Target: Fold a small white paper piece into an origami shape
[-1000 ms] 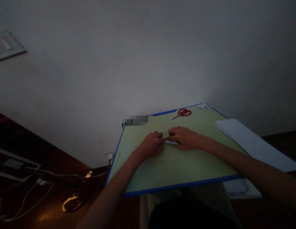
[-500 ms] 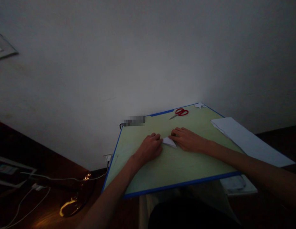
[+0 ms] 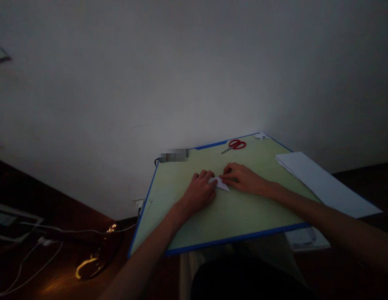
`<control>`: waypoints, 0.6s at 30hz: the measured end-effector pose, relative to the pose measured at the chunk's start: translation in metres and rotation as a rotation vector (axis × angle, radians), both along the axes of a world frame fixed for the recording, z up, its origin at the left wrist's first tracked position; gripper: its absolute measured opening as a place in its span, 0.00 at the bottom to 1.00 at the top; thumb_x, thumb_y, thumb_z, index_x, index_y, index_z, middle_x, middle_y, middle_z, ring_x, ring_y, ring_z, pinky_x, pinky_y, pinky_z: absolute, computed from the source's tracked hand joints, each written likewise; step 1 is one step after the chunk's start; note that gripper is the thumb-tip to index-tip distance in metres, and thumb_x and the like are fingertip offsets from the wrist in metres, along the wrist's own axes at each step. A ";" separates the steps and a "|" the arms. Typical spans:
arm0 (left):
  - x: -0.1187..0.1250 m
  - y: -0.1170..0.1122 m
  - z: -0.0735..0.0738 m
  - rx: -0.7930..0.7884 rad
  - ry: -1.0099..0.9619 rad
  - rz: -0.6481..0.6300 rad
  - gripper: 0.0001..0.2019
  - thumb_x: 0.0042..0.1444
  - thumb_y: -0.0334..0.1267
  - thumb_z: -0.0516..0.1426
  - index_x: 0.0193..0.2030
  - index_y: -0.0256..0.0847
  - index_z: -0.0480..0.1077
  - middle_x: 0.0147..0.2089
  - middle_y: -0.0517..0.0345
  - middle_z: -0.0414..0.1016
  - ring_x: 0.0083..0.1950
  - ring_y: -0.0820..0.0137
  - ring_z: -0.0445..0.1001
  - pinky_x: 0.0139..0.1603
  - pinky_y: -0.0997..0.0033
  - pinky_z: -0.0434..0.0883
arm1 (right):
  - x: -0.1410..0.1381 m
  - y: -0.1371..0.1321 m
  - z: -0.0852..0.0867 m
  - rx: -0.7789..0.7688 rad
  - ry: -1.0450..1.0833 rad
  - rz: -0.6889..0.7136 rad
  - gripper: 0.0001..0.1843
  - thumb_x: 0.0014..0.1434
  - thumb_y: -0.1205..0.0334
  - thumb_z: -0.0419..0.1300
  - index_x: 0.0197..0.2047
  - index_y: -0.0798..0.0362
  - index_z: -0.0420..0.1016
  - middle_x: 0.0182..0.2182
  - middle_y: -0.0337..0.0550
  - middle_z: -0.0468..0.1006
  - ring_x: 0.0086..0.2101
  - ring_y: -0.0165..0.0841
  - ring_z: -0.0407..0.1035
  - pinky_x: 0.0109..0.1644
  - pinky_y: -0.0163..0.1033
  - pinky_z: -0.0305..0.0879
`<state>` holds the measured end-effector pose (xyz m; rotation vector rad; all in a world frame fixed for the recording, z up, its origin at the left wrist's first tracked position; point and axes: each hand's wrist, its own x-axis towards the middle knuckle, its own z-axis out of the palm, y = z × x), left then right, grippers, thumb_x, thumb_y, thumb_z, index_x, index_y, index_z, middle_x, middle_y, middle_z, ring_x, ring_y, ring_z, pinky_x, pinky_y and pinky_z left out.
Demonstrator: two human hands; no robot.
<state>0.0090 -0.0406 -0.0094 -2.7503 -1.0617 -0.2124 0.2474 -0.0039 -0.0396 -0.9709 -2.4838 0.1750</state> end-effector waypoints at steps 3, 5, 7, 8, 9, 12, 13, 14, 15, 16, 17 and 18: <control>0.001 0.003 -0.005 -0.077 -0.080 -0.056 0.16 0.64 0.29 0.52 0.57 0.35 0.71 0.56 0.43 0.73 0.55 0.58 0.68 0.58 0.56 0.68 | 0.000 -0.001 -0.004 0.007 0.002 -0.021 0.16 0.70 0.53 0.57 0.52 0.47 0.83 0.45 0.51 0.77 0.46 0.41 0.70 0.52 0.47 0.65; 0.000 0.005 -0.007 -0.107 -0.139 -0.074 0.16 0.64 0.29 0.51 0.56 0.34 0.71 0.54 0.43 0.73 0.54 0.59 0.69 0.59 0.57 0.68 | -0.001 -0.004 -0.005 0.020 -0.007 -0.047 0.16 0.70 0.54 0.57 0.54 0.46 0.83 0.46 0.51 0.77 0.47 0.41 0.70 0.52 0.47 0.65; 0.000 0.006 -0.008 -0.118 -0.172 -0.084 0.16 0.64 0.28 0.52 0.57 0.36 0.71 0.54 0.44 0.73 0.55 0.59 0.69 0.59 0.57 0.69 | -0.002 -0.008 -0.004 0.042 -0.018 -0.072 0.16 0.70 0.54 0.57 0.54 0.46 0.82 0.46 0.50 0.77 0.47 0.41 0.70 0.51 0.47 0.65; 0.001 0.006 -0.008 -0.119 -0.172 -0.087 0.17 0.64 0.28 0.52 0.58 0.37 0.71 0.53 0.44 0.73 0.55 0.59 0.69 0.59 0.57 0.69 | -0.002 -0.010 -0.004 0.051 -0.019 -0.079 0.16 0.70 0.55 0.57 0.54 0.46 0.82 0.46 0.50 0.78 0.47 0.42 0.70 0.51 0.47 0.65; 0.001 0.006 -0.007 -0.117 -0.164 -0.088 0.18 0.64 0.28 0.52 0.59 0.38 0.71 0.53 0.45 0.73 0.54 0.59 0.69 0.58 0.57 0.69 | -0.002 -0.011 -0.004 0.055 -0.015 -0.080 0.16 0.70 0.55 0.57 0.53 0.47 0.83 0.46 0.50 0.78 0.47 0.42 0.70 0.51 0.48 0.65; 0.004 0.005 -0.007 -0.102 -0.135 -0.088 0.19 0.65 0.29 0.51 0.61 0.42 0.70 0.53 0.46 0.72 0.54 0.59 0.69 0.57 0.56 0.70 | 0.000 -0.012 -0.004 0.032 0.023 -0.061 0.14 0.69 0.58 0.58 0.49 0.50 0.84 0.45 0.50 0.79 0.46 0.41 0.71 0.52 0.48 0.67; 0.005 0.005 -0.007 -0.099 -0.135 -0.086 0.19 0.66 0.31 0.51 0.61 0.42 0.71 0.53 0.46 0.73 0.53 0.60 0.69 0.56 0.57 0.70 | 0.001 -0.011 -0.005 0.019 0.041 -0.052 0.14 0.69 0.59 0.58 0.49 0.51 0.84 0.44 0.50 0.79 0.46 0.41 0.72 0.52 0.48 0.68; 0.006 0.006 -0.008 -0.095 -0.143 -0.083 0.18 0.68 0.33 0.50 0.61 0.42 0.71 0.52 0.46 0.73 0.52 0.60 0.69 0.55 0.57 0.70 | 0.002 -0.010 -0.005 0.008 0.061 -0.045 0.13 0.68 0.61 0.58 0.48 0.52 0.84 0.44 0.51 0.79 0.46 0.41 0.72 0.53 0.48 0.68; 0.006 0.006 -0.008 -0.092 -0.156 -0.082 0.17 0.69 0.35 0.50 0.60 0.42 0.72 0.51 0.46 0.73 0.52 0.60 0.69 0.54 0.58 0.70 | 0.002 -0.008 -0.006 -0.001 0.082 -0.040 0.13 0.67 0.62 0.59 0.48 0.52 0.84 0.44 0.51 0.79 0.46 0.41 0.72 0.53 0.48 0.68; 0.007 0.007 -0.009 -0.090 -0.170 -0.081 0.16 0.70 0.37 0.50 0.59 0.42 0.73 0.50 0.46 0.73 0.51 0.60 0.69 0.53 0.58 0.70 | 0.003 -0.007 -0.007 -0.008 0.103 -0.034 0.13 0.67 0.63 0.59 0.48 0.53 0.84 0.44 0.51 0.79 0.46 0.41 0.72 0.54 0.48 0.69; 0.007 0.009 -0.011 -0.089 -0.187 -0.079 0.16 0.71 0.39 0.50 0.58 0.42 0.74 0.49 0.46 0.73 0.51 0.60 0.69 0.52 0.58 0.70 | 0.003 -0.005 -0.007 -0.016 0.120 -0.029 0.13 0.66 0.64 0.59 0.48 0.53 0.84 0.44 0.51 0.79 0.46 0.41 0.72 0.54 0.48 0.69; 0.008 0.010 -0.012 -0.089 -0.205 -0.079 0.16 0.71 0.41 0.50 0.57 0.42 0.75 0.49 0.47 0.74 0.51 0.60 0.69 0.52 0.58 0.70 | 0.003 -0.004 -0.008 -0.023 0.133 -0.026 0.12 0.65 0.65 0.60 0.48 0.52 0.84 0.44 0.51 0.79 0.46 0.41 0.72 0.54 0.49 0.69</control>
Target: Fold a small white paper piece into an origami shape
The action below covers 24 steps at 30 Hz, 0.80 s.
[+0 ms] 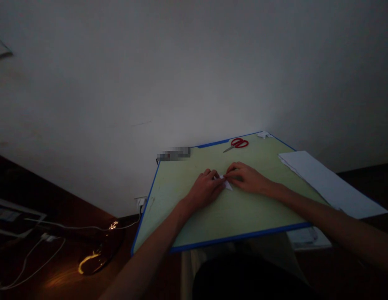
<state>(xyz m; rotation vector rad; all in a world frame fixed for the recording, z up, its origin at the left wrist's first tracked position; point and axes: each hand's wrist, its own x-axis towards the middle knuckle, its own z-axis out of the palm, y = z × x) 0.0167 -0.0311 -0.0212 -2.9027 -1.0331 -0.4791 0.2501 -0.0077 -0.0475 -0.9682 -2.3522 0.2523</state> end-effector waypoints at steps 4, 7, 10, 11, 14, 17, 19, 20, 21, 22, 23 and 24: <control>0.001 0.003 -0.005 -0.009 -0.062 -0.017 0.15 0.70 0.42 0.52 0.55 0.42 0.76 0.52 0.47 0.75 0.52 0.60 0.69 0.54 0.57 0.70 | -0.001 0.001 0.002 -0.025 0.021 0.017 0.11 0.63 0.67 0.62 0.46 0.52 0.85 0.43 0.49 0.79 0.45 0.40 0.73 0.53 0.47 0.70; 0.002 0.003 -0.007 -0.024 -0.084 -0.043 0.13 0.70 0.40 0.52 0.51 0.41 0.77 0.54 0.48 0.76 0.54 0.60 0.70 0.57 0.55 0.70 | -0.001 -0.001 0.006 -0.030 0.005 0.033 0.11 0.63 0.67 0.62 0.45 0.51 0.85 0.42 0.49 0.79 0.44 0.39 0.74 0.51 0.46 0.71; 0.002 0.004 -0.006 -0.055 -0.093 -0.056 0.12 0.69 0.38 0.53 0.50 0.40 0.76 0.54 0.48 0.77 0.54 0.59 0.70 0.57 0.55 0.70 | 0.000 -0.003 0.008 -0.004 -0.044 0.020 0.11 0.63 0.66 0.62 0.46 0.51 0.85 0.42 0.48 0.80 0.43 0.40 0.75 0.50 0.46 0.70; 0.002 0.005 -0.005 -0.065 -0.097 -0.056 0.11 0.68 0.37 0.54 0.51 0.39 0.75 0.54 0.48 0.77 0.54 0.59 0.70 0.57 0.55 0.70 | 0.000 -0.003 0.009 0.007 -0.060 0.012 0.11 0.63 0.66 0.62 0.46 0.51 0.85 0.42 0.48 0.80 0.42 0.40 0.75 0.49 0.46 0.70; 0.002 0.007 -0.005 -0.092 -0.122 -0.053 0.10 0.65 0.33 0.55 0.51 0.37 0.72 0.51 0.47 0.77 0.52 0.59 0.71 0.57 0.56 0.71 | 0.001 -0.004 0.009 0.022 -0.086 -0.006 0.11 0.64 0.66 0.60 0.45 0.51 0.85 0.41 0.48 0.80 0.41 0.40 0.75 0.49 0.46 0.69; 0.001 0.008 -0.007 -0.100 -0.156 -0.046 0.11 0.66 0.30 0.51 0.51 0.38 0.71 0.50 0.47 0.78 0.52 0.60 0.71 0.56 0.57 0.71 | 0.000 -0.005 0.010 0.007 -0.085 -0.013 0.11 0.66 0.65 0.59 0.45 0.52 0.84 0.41 0.48 0.80 0.41 0.39 0.75 0.48 0.44 0.68; 0.002 0.009 -0.008 -0.100 -0.174 -0.034 0.12 0.66 0.29 0.49 0.52 0.38 0.70 0.50 0.47 0.78 0.52 0.60 0.71 0.56 0.58 0.71 | -0.001 -0.007 0.011 -0.007 -0.096 -0.014 0.11 0.67 0.64 0.58 0.45 0.52 0.83 0.41 0.48 0.79 0.42 0.39 0.74 0.49 0.43 0.68; 0.003 0.009 -0.009 -0.105 -0.187 -0.024 0.13 0.67 0.29 0.49 0.53 0.38 0.70 0.51 0.48 0.78 0.52 0.61 0.71 0.55 0.58 0.71 | -0.002 -0.008 0.012 -0.018 -0.102 -0.017 0.11 0.67 0.64 0.58 0.44 0.53 0.82 0.41 0.48 0.79 0.42 0.39 0.74 0.49 0.43 0.68; 0.004 0.009 -0.010 -0.112 -0.204 -0.011 0.13 0.68 0.29 0.49 0.54 0.38 0.69 0.51 0.48 0.78 0.52 0.61 0.71 0.55 0.59 0.71 | -0.003 -0.009 0.013 -0.032 -0.106 -0.022 0.10 0.66 0.65 0.57 0.43 0.53 0.81 0.41 0.48 0.79 0.42 0.39 0.74 0.48 0.43 0.68; 0.005 0.009 -0.010 -0.119 -0.221 0.003 0.12 0.68 0.31 0.49 0.55 0.38 0.69 0.51 0.48 0.78 0.52 0.61 0.72 0.54 0.60 0.71 | -0.004 -0.010 0.014 -0.051 -0.107 -0.031 0.09 0.66 0.65 0.58 0.43 0.54 0.81 0.40 0.48 0.79 0.42 0.39 0.74 0.47 0.42 0.67; 0.007 0.009 -0.011 -0.121 -0.238 0.018 0.12 0.69 0.32 0.50 0.55 0.38 0.69 0.50 0.48 0.78 0.51 0.61 0.72 0.53 0.60 0.71 | -0.005 -0.011 0.015 -0.072 -0.105 -0.039 0.09 0.65 0.65 0.58 0.42 0.54 0.80 0.40 0.48 0.78 0.41 0.39 0.73 0.47 0.42 0.67; 0.008 0.010 -0.011 -0.117 -0.243 0.026 0.11 0.69 0.33 0.51 0.54 0.38 0.70 0.50 0.49 0.79 0.51 0.61 0.72 0.52 0.61 0.71 | -0.006 -0.012 0.016 -0.092 -0.101 -0.048 0.08 0.65 0.66 0.58 0.41 0.55 0.79 0.39 0.47 0.78 0.40 0.38 0.73 0.46 0.42 0.67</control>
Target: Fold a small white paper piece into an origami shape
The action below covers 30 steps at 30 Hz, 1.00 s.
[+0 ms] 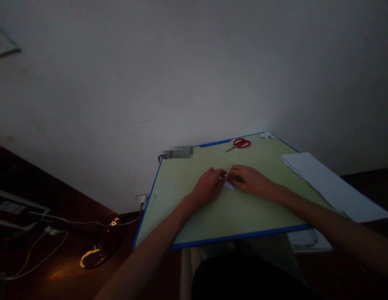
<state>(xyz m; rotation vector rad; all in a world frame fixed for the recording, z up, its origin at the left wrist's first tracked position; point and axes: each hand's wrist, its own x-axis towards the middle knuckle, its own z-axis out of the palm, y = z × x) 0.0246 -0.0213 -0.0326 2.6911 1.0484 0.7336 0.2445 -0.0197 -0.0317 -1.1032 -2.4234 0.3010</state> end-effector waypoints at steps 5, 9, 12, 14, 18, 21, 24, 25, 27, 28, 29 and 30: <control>0.003 0.003 -0.002 0.073 0.077 0.004 0.09 0.67 0.34 0.55 0.50 0.38 0.74 0.45 0.51 0.79 0.46 0.61 0.70 0.51 0.61 0.70 | -0.001 -0.002 0.002 -0.028 -0.003 -0.012 0.06 0.63 0.67 0.60 0.37 0.54 0.79 0.36 0.45 0.78 0.39 0.37 0.72 0.46 0.41 0.66; 0.004 0.004 -0.003 0.105 0.108 -0.006 0.09 0.67 0.35 0.55 0.47 0.39 0.77 0.43 0.51 0.79 0.45 0.63 0.70 0.49 0.62 0.69 | 0.001 -0.008 0.005 0.012 -0.053 0.036 0.08 0.63 0.68 0.59 0.35 0.54 0.79 0.35 0.46 0.77 0.39 0.37 0.72 0.47 0.41 0.66; 0.005 0.004 -0.004 0.112 0.118 -0.008 0.09 0.67 0.35 0.55 0.44 0.39 0.78 0.42 0.51 0.78 0.44 0.63 0.70 0.49 0.63 0.69 | 0.002 -0.014 0.008 0.057 -0.103 0.061 0.08 0.64 0.68 0.58 0.37 0.55 0.80 0.37 0.47 0.77 0.40 0.38 0.72 0.47 0.42 0.66; 0.006 0.004 -0.003 0.106 0.113 -0.002 0.09 0.67 0.37 0.56 0.43 0.39 0.78 0.42 0.51 0.78 0.44 0.63 0.70 0.48 0.63 0.69 | 0.003 -0.017 0.010 0.089 -0.145 0.073 0.09 0.65 0.68 0.58 0.37 0.55 0.80 0.37 0.47 0.77 0.40 0.38 0.72 0.47 0.42 0.66; 0.007 0.002 -0.002 0.087 0.096 0.007 0.09 0.66 0.40 0.58 0.44 0.40 0.78 0.43 0.51 0.78 0.45 0.63 0.70 0.48 0.63 0.70 | 0.004 -0.020 0.011 0.156 -0.220 0.090 0.10 0.66 0.68 0.57 0.37 0.55 0.80 0.38 0.47 0.77 0.39 0.38 0.72 0.46 0.43 0.66; 0.007 0.001 -0.001 0.069 0.080 0.014 0.08 0.64 0.40 0.60 0.45 0.40 0.79 0.44 0.51 0.78 0.46 0.63 0.70 0.48 0.62 0.70 | 0.005 -0.023 0.012 0.208 -0.248 0.152 0.09 0.65 0.69 0.56 0.37 0.55 0.79 0.37 0.48 0.77 0.39 0.38 0.71 0.46 0.43 0.66; 0.007 0.000 0.000 0.053 0.076 0.018 0.09 0.63 0.41 0.61 0.44 0.40 0.78 0.45 0.51 0.78 0.46 0.62 0.70 0.48 0.62 0.71 | 0.006 -0.026 0.013 0.218 -0.248 0.215 0.10 0.65 0.70 0.56 0.36 0.55 0.78 0.37 0.48 0.77 0.39 0.38 0.71 0.47 0.44 0.66; 0.008 0.000 -0.001 0.051 0.074 0.019 0.09 0.62 0.41 0.61 0.44 0.39 0.78 0.44 0.51 0.78 0.46 0.62 0.70 0.48 0.61 0.71 | 0.007 -0.027 0.013 0.209 -0.244 0.224 0.10 0.66 0.70 0.55 0.36 0.55 0.78 0.37 0.48 0.77 0.39 0.38 0.71 0.47 0.44 0.66; 0.008 0.000 -0.001 0.052 0.063 0.023 0.10 0.61 0.42 0.62 0.44 0.39 0.78 0.44 0.51 0.78 0.46 0.61 0.70 0.48 0.61 0.71 | 0.007 -0.030 0.014 0.185 -0.237 0.222 0.11 0.67 0.69 0.55 0.36 0.54 0.78 0.37 0.48 0.77 0.39 0.38 0.71 0.47 0.44 0.67; 0.008 -0.001 -0.001 0.055 0.058 0.023 0.10 0.61 0.43 0.62 0.44 0.40 0.78 0.44 0.51 0.78 0.46 0.61 0.70 0.48 0.61 0.71 | 0.008 -0.031 0.014 0.173 -0.231 0.215 0.11 0.67 0.69 0.55 0.36 0.54 0.78 0.37 0.48 0.77 0.39 0.38 0.71 0.47 0.44 0.67; 0.008 -0.001 -0.002 0.057 0.052 0.023 0.10 0.61 0.43 0.62 0.44 0.40 0.78 0.44 0.51 0.78 0.46 0.61 0.70 0.47 0.61 0.71 | 0.008 -0.033 0.013 0.160 -0.223 0.207 0.11 0.67 0.68 0.55 0.36 0.54 0.78 0.37 0.48 0.77 0.39 0.38 0.71 0.46 0.44 0.67; 0.008 0.000 -0.002 0.058 0.049 0.021 0.11 0.61 0.44 0.63 0.44 0.40 0.78 0.44 0.51 0.78 0.46 0.61 0.70 0.47 0.60 0.71 | 0.009 -0.034 0.013 0.149 -0.211 0.201 0.11 0.67 0.68 0.55 0.36 0.54 0.78 0.37 0.47 0.77 0.39 0.38 0.71 0.46 0.44 0.67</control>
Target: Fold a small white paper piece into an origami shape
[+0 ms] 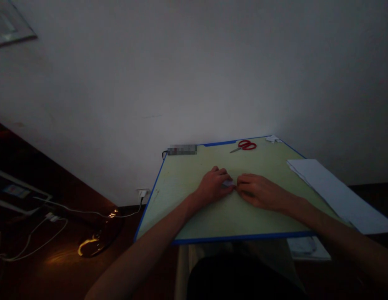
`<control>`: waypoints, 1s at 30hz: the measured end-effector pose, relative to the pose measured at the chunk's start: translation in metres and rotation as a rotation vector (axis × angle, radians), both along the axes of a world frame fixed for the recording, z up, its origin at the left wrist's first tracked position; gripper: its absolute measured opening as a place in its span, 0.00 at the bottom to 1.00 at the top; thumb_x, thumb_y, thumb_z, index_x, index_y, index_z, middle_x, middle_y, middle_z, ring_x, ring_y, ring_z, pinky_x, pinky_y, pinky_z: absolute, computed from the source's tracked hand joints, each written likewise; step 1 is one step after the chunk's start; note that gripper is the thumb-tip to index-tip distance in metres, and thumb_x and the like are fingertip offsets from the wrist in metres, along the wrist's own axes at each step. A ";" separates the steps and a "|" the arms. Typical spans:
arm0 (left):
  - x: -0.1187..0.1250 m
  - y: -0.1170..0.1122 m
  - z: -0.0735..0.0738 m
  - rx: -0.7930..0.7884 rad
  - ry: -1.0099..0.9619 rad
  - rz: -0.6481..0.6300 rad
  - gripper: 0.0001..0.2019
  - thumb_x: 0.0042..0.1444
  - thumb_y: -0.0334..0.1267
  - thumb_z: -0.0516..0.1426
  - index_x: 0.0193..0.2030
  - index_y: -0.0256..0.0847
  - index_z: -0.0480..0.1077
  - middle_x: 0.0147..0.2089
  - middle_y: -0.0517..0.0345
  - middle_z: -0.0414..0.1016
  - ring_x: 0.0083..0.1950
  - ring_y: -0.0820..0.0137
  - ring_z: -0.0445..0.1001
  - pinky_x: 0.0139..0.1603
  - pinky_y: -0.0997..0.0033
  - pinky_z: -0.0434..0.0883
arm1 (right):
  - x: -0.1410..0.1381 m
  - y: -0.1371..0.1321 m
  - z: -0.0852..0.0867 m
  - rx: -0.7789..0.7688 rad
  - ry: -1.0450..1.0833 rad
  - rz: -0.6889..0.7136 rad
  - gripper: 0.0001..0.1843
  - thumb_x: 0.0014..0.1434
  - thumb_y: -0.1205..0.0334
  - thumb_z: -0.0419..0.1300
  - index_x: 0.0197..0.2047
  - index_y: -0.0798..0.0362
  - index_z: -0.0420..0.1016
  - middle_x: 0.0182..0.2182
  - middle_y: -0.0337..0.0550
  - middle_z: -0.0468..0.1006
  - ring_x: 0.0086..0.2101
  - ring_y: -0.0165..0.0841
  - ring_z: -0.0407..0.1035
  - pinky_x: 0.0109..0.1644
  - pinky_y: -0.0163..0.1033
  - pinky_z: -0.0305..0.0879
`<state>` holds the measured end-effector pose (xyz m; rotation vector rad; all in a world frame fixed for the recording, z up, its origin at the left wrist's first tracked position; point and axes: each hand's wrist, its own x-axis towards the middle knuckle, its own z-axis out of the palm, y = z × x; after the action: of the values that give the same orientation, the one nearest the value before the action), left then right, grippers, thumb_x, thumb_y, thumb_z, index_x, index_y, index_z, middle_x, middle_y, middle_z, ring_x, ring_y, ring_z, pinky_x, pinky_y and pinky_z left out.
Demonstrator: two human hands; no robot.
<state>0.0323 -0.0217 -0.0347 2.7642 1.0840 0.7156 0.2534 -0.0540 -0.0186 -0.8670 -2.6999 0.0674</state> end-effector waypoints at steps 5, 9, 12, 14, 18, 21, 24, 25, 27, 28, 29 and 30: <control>0.001 0.001 0.001 -0.010 0.018 -0.004 0.15 0.59 0.49 0.65 0.45 0.41 0.79 0.44 0.51 0.78 0.47 0.60 0.71 0.48 0.60 0.71 | 0.003 -0.009 -0.001 0.007 0.024 -0.007 0.12 0.67 0.68 0.55 0.35 0.53 0.79 0.36 0.47 0.76 0.38 0.38 0.71 0.46 0.44 0.67; 0.003 -0.001 0.004 -0.012 0.049 0.007 0.15 0.60 0.49 0.64 0.45 0.40 0.79 0.44 0.50 0.78 0.47 0.60 0.71 0.48 0.60 0.71 | 0.004 -0.010 0.000 0.013 -0.007 0.000 0.12 0.67 0.67 0.54 0.36 0.54 0.79 0.36 0.48 0.76 0.38 0.38 0.71 0.45 0.44 0.66; 0.003 -0.007 0.006 0.021 0.123 -0.001 0.14 0.64 0.48 0.59 0.47 0.39 0.79 0.46 0.48 0.79 0.48 0.59 0.72 0.49 0.58 0.70 | 0.005 -0.009 -0.001 0.004 0.002 0.000 0.11 0.66 0.67 0.55 0.35 0.54 0.78 0.36 0.48 0.76 0.38 0.38 0.70 0.45 0.44 0.65; -0.001 -0.009 0.007 0.054 0.154 -0.023 0.13 0.67 0.43 0.56 0.50 0.39 0.78 0.48 0.47 0.79 0.50 0.58 0.72 0.51 0.56 0.69 | 0.005 -0.008 -0.001 0.000 0.022 -0.011 0.10 0.65 0.68 0.56 0.36 0.53 0.78 0.37 0.48 0.76 0.39 0.38 0.71 0.46 0.44 0.65; -0.015 -0.006 0.007 0.006 0.084 -0.114 0.13 0.68 0.34 0.53 0.54 0.41 0.76 0.55 0.49 0.79 0.53 0.61 0.73 0.55 0.57 0.68 | 0.001 -0.004 -0.002 -0.013 0.038 -0.116 0.04 0.64 0.64 0.58 0.39 0.52 0.76 0.39 0.47 0.78 0.40 0.39 0.72 0.47 0.45 0.64; -0.023 -0.001 0.007 -0.067 0.017 -0.142 0.12 0.66 0.33 0.56 0.52 0.42 0.77 0.54 0.50 0.80 0.53 0.62 0.74 0.56 0.58 0.68 | -0.006 0.005 -0.003 -0.076 0.100 -0.235 0.11 0.63 0.55 0.63 0.44 0.52 0.74 0.40 0.47 0.78 0.41 0.40 0.73 0.46 0.45 0.65; -0.026 0.000 0.010 -0.057 -0.018 -0.057 0.13 0.62 0.35 0.60 0.53 0.43 0.76 0.54 0.52 0.80 0.55 0.60 0.73 0.57 0.56 0.67 | -0.014 0.017 -0.005 -0.133 0.171 -0.263 0.29 0.60 0.49 0.66 0.60 0.54 0.69 0.49 0.52 0.77 0.44 0.42 0.73 0.50 0.46 0.67; -0.026 -0.001 0.012 -0.044 -0.030 -0.002 0.14 0.61 0.36 0.61 0.54 0.44 0.76 0.55 0.51 0.80 0.56 0.60 0.72 0.57 0.55 0.66 | -0.016 0.021 -0.005 -0.135 0.185 -0.268 0.31 0.61 0.49 0.65 0.62 0.54 0.68 0.50 0.53 0.77 0.44 0.41 0.73 0.51 0.47 0.67; -0.028 -0.001 0.015 -0.036 -0.037 0.115 0.17 0.60 0.41 0.63 0.55 0.44 0.75 0.56 0.51 0.79 0.57 0.57 0.72 0.57 0.52 0.66 | -0.018 0.027 -0.006 -0.151 0.191 -0.260 0.29 0.62 0.50 0.64 0.62 0.54 0.70 0.49 0.53 0.77 0.42 0.40 0.74 0.49 0.45 0.69; -0.030 -0.001 0.017 -0.047 -0.022 0.160 0.18 0.59 0.44 0.63 0.56 0.45 0.75 0.56 0.50 0.79 0.57 0.56 0.71 0.57 0.51 0.66 | -0.019 0.029 -0.006 -0.163 0.194 -0.257 0.27 0.63 0.52 0.63 0.62 0.54 0.71 0.47 0.52 0.78 0.41 0.40 0.74 0.47 0.45 0.69; -0.031 0.000 0.018 -0.063 -0.001 0.189 0.20 0.59 0.47 0.64 0.56 0.45 0.75 0.55 0.49 0.79 0.57 0.55 0.72 0.57 0.50 0.66 | -0.019 0.031 -0.006 -0.178 0.201 -0.256 0.26 0.63 0.54 0.63 0.61 0.55 0.72 0.44 0.51 0.79 0.40 0.39 0.74 0.46 0.44 0.69; -0.033 0.001 0.018 -0.078 0.014 0.198 0.21 0.58 0.50 0.64 0.56 0.44 0.75 0.54 0.49 0.79 0.56 0.54 0.72 0.56 0.50 0.67 | -0.019 0.032 -0.006 -0.191 0.215 -0.258 0.25 0.64 0.55 0.62 0.61 0.55 0.73 0.42 0.50 0.80 0.39 0.39 0.74 0.45 0.43 0.70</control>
<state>-0.0006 -0.0206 -0.0171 2.6259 1.3719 0.6589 0.2341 -0.0218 -0.0243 -1.1835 -2.3909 0.3449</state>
